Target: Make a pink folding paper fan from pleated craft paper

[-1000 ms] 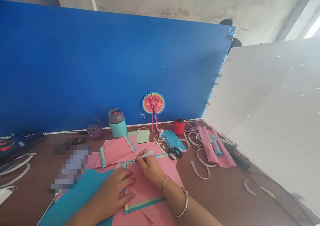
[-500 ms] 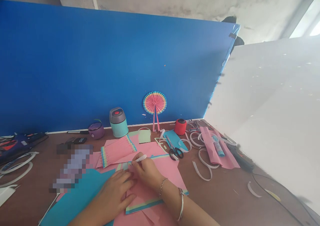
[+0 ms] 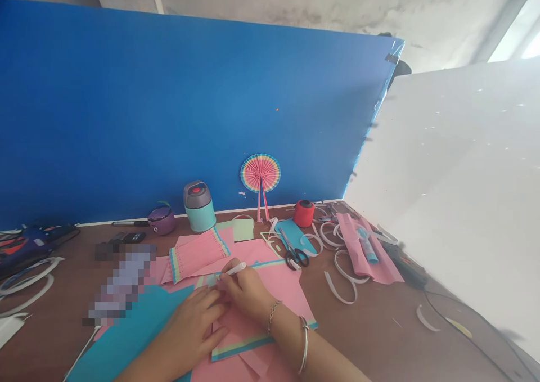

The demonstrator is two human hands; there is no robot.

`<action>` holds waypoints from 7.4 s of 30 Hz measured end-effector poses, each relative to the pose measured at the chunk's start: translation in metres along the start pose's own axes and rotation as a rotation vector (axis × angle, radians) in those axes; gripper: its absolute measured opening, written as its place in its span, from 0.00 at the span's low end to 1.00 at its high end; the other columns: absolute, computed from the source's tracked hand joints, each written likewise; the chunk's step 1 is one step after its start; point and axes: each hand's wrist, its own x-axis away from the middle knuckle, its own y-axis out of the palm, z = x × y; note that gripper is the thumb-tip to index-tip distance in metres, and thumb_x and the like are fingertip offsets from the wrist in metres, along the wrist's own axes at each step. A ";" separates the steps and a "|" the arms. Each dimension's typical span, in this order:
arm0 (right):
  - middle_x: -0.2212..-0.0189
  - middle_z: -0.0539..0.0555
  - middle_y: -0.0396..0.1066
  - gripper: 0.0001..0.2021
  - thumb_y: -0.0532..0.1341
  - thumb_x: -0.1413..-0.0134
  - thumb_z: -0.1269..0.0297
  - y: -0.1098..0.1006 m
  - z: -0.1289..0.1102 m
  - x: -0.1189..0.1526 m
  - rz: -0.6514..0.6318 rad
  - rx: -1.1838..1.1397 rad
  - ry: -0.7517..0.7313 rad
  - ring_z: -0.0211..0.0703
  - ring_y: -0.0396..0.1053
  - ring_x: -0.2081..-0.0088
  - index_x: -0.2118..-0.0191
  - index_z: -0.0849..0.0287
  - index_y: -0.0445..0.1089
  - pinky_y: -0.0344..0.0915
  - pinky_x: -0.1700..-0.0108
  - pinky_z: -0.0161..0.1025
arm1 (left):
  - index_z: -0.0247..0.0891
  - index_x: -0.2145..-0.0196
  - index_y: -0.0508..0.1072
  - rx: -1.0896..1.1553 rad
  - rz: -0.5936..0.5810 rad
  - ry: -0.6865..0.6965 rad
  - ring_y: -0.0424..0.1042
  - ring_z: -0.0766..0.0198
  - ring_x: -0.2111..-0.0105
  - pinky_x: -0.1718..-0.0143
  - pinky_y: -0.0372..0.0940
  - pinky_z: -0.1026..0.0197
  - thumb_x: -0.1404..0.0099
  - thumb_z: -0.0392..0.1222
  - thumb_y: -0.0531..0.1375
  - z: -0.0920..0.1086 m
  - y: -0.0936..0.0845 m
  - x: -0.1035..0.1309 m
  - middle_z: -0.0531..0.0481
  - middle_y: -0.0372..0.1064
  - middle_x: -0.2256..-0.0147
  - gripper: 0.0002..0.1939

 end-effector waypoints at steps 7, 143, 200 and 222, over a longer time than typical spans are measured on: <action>0.73 0.49 0.67 0.06 0.52 0.41 0.63 -0.001 -0.001 0.001 -0.025 0.060 0.041 0.38 0.64 0.70 0.66 0.58 0.62 0.58 0.67 0.35 | 0.43 0.59 0.73 0.031 -0.018 -0.016 0.64 0.53 0.54 0.49 0.58 0.50 0.39 0.44 0.58 0.000 -0.002 -0.001 0.47 0.68 0.58 0.11; 0.74 0.48 0.64 0.08 0.54 0.46 0.61 -0.025 0.020 -0.001 0.172 -0.021 0.079 0.38 0.62 0.71 0.69 0.59 0.63 0.59 0.68 0.35 | 0.39 0.60 0.73 -0.048 -0.056 -0.052 0.66 0.54 0.56 0.56 0.63 0.53 0.39 0.38 0.57 0.007 -0.006 0.001 0.45 0.69 0.55 0.09; 0.79 0.46 0.59 0.09 0.52 0.47 0.61 -0.025 0.027 -0.002 0.261 0.112 0.099 0.37 0.57 0.76 0.74 0.58 0.58 0.53 0.72 0.34 | 0.40 0.62 0.73 0.008 -0.083 -0.062 0.65 0.55 0.56 0.57 0.64 0.54 0.38 0.38 0.57 0.008 -0.008 -0.001 0.48 0.70 0.55 0.07; 0.80 0.46 0.55 0.10 0.51 0.49 0.61 -0.028 0.030 -0.004 0.320 0.188 0.104 0.36 0.54 0.77 0.77 0.57 0.53 0.51 0.74 0.33 | 0.39 0.62 0.72 0.005 -0.101 -0.069 0.65 0.55 0.57 0.58 0.64 0.54 0.38 0.38 0.56 0.009 -0.009 -0.001 0.47 0.70 0.57 0.07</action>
